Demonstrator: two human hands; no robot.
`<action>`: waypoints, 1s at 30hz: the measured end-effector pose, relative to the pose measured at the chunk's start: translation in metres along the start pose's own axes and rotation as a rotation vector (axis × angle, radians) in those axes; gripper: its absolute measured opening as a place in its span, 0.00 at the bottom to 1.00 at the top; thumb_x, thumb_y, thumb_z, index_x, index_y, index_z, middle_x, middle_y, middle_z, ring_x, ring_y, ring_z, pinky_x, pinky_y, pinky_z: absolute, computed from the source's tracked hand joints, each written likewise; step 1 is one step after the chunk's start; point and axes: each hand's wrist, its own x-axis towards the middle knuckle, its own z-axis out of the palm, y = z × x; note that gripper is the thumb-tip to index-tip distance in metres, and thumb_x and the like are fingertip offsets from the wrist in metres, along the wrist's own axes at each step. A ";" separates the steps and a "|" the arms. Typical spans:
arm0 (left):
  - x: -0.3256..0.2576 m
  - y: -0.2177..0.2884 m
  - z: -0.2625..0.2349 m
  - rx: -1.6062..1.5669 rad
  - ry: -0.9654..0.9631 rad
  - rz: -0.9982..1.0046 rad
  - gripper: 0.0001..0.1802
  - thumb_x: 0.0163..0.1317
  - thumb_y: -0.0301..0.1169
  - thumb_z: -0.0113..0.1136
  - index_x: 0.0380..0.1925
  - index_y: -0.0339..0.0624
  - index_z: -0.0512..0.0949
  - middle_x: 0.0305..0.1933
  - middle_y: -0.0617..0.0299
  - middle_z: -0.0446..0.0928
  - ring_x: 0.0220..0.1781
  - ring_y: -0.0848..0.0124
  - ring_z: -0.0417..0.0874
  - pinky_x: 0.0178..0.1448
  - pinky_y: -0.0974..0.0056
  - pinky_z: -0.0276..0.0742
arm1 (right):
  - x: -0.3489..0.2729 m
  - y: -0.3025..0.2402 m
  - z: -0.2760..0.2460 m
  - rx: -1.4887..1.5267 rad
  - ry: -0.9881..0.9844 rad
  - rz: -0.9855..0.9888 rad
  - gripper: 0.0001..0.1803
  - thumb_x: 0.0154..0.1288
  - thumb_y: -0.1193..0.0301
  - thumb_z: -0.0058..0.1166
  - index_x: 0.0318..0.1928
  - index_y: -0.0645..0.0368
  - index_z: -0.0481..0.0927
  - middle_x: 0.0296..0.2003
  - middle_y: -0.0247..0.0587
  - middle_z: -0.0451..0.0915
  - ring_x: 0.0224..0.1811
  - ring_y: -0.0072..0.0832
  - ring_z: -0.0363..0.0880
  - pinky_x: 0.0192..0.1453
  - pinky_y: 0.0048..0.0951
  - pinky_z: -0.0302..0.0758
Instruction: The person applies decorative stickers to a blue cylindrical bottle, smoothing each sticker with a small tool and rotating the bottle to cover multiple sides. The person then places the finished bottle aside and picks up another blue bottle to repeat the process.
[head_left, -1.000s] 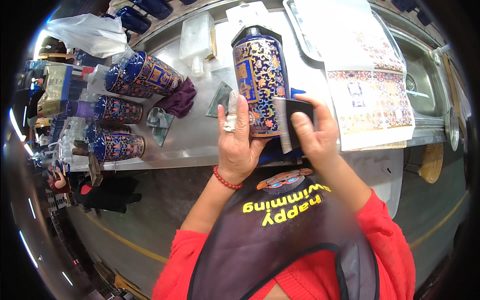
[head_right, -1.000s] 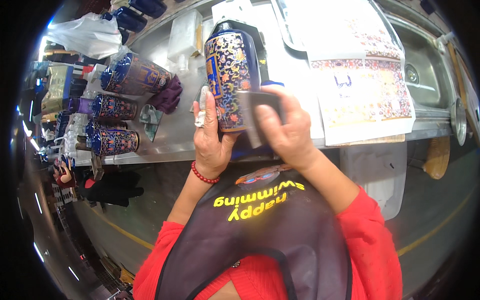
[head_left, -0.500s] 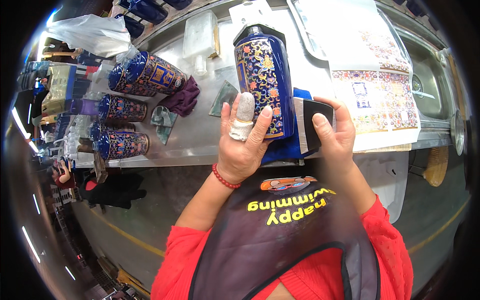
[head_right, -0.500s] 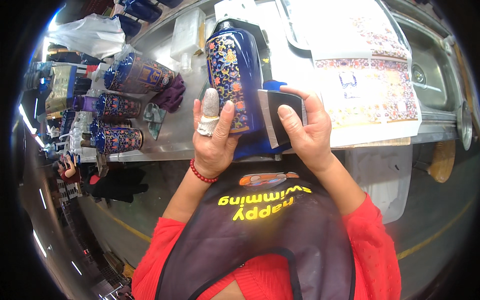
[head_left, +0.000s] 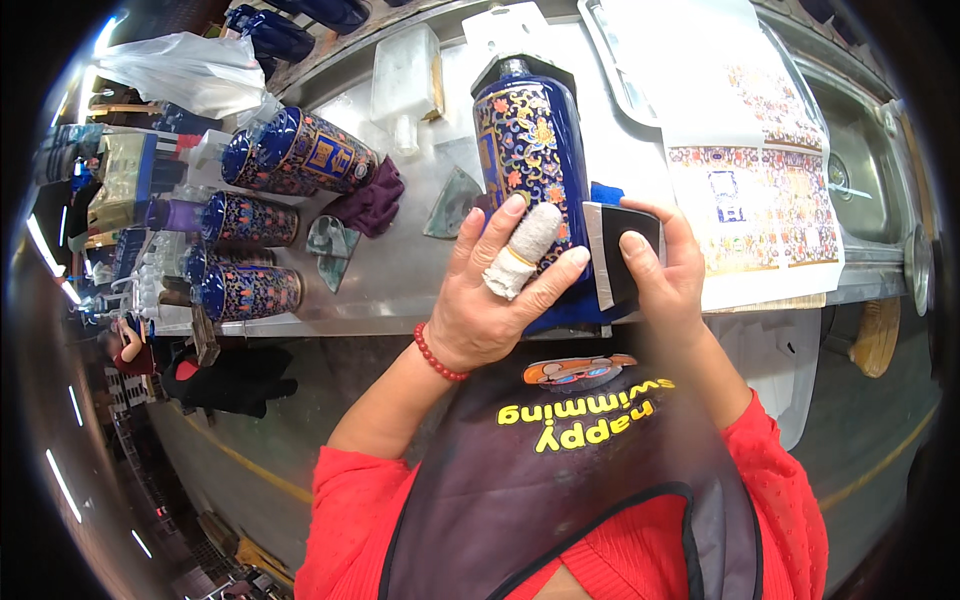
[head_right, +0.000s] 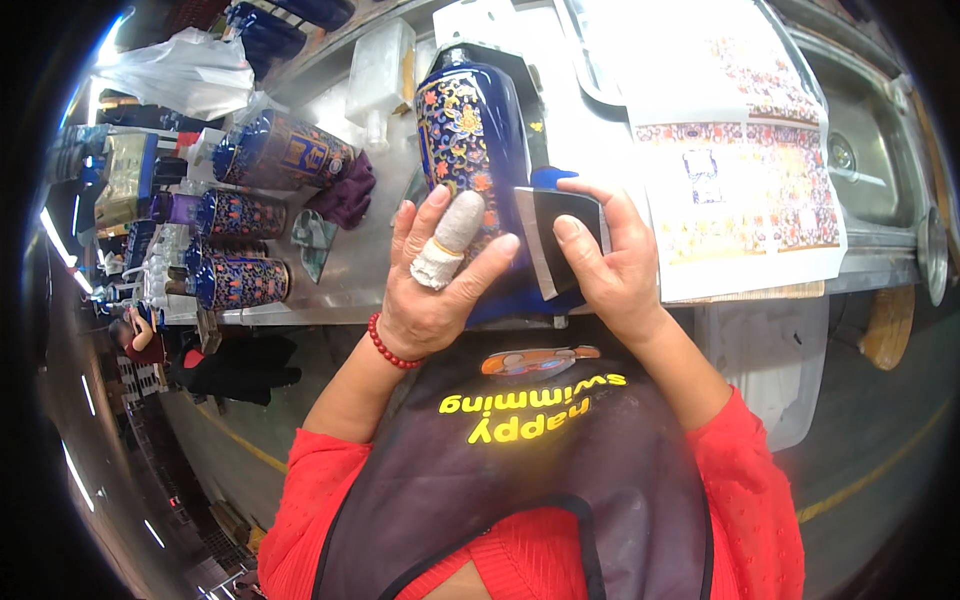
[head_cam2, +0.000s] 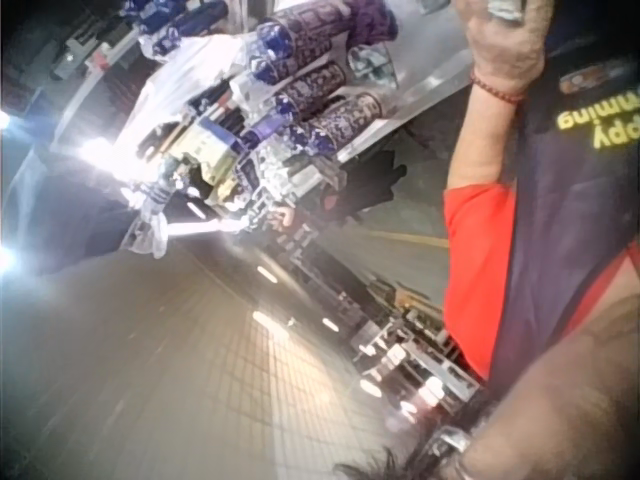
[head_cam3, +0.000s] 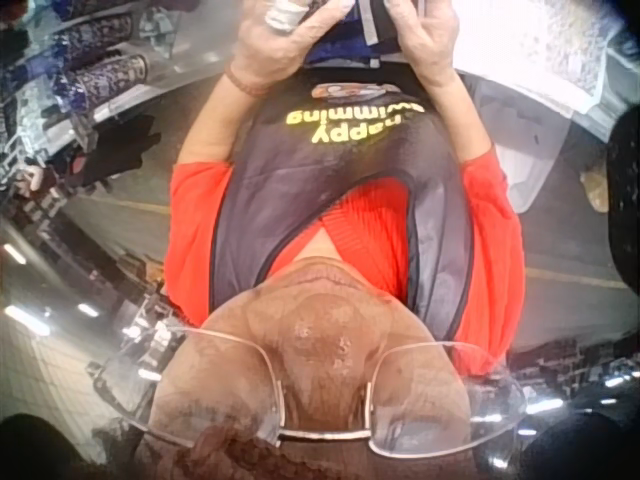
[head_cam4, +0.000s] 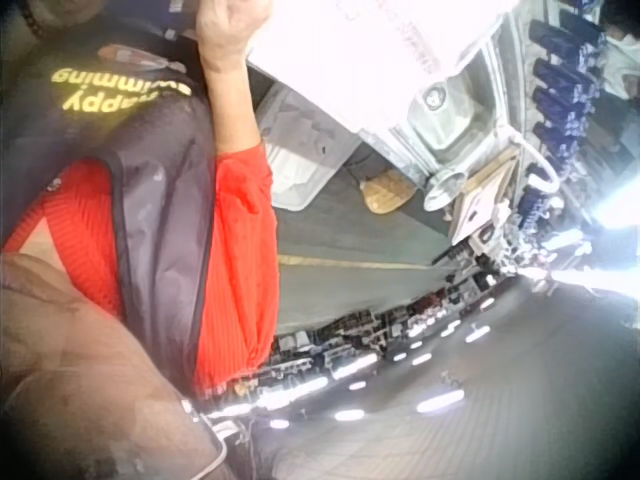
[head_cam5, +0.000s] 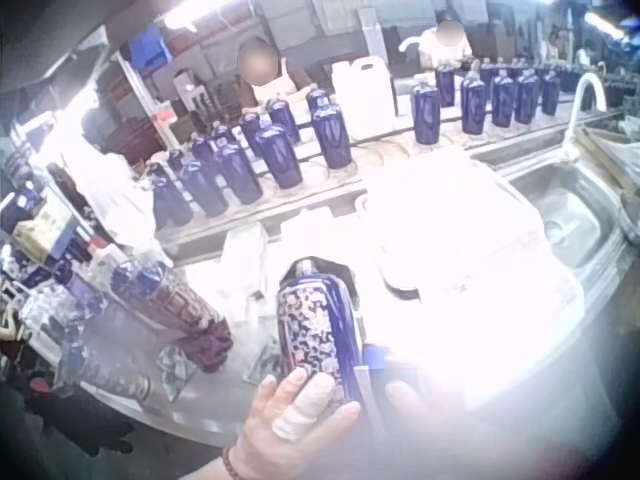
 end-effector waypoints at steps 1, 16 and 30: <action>0.001 -0.002 -0.002 0.015 -0.032 0.028 0.22 0.66 0.34 0.63 0.61 0.57 0.83 0.67 0.55 0.79 0.76 0.52 0.69 0.84 0.45 0.44 | 0.000 0.001 0.000 0.004 0.003 0.001 0.18 0.74 0.70 0.58 0.59 0.65 0.78 0.48 0.41 0.83 0.49 0.24 0.79 0.56 0.26 0.76; 0.018 -0.001 -0.014 -0.118 -0.125 0.034 0.24 0.70 0.52 0.57 0.62 0.59 0.82 0.70 0.55 0.76 0.81 0.47 0.59 0.85 0.41 0.30 | 0.001 0.009 -0.001 0.118 0.050 0.121 0.17 0.73 0.71 0.58 0.59 0.64 0.79 0.47 0.41 0.83 0.49 0.24 0.79 0.57 0.26 0.75; 0.073 -0.037 -0.013 -0.085 -0.130 -0.097 0.51 0.67 0.68 0.50 0.73 0.34 0.66 0.73 0.40 0.68 0.79 0.39 0.60 0.81 0.37 0.46 | 0.007 -0.005 -0.003 -0.131 -0.004 -0.054 0.17 0.75 0.68 0.57 0.58 0.63 0.76 0.44 0.42 0.83 0.45 0.25 0.81 0.52 0.27 0.77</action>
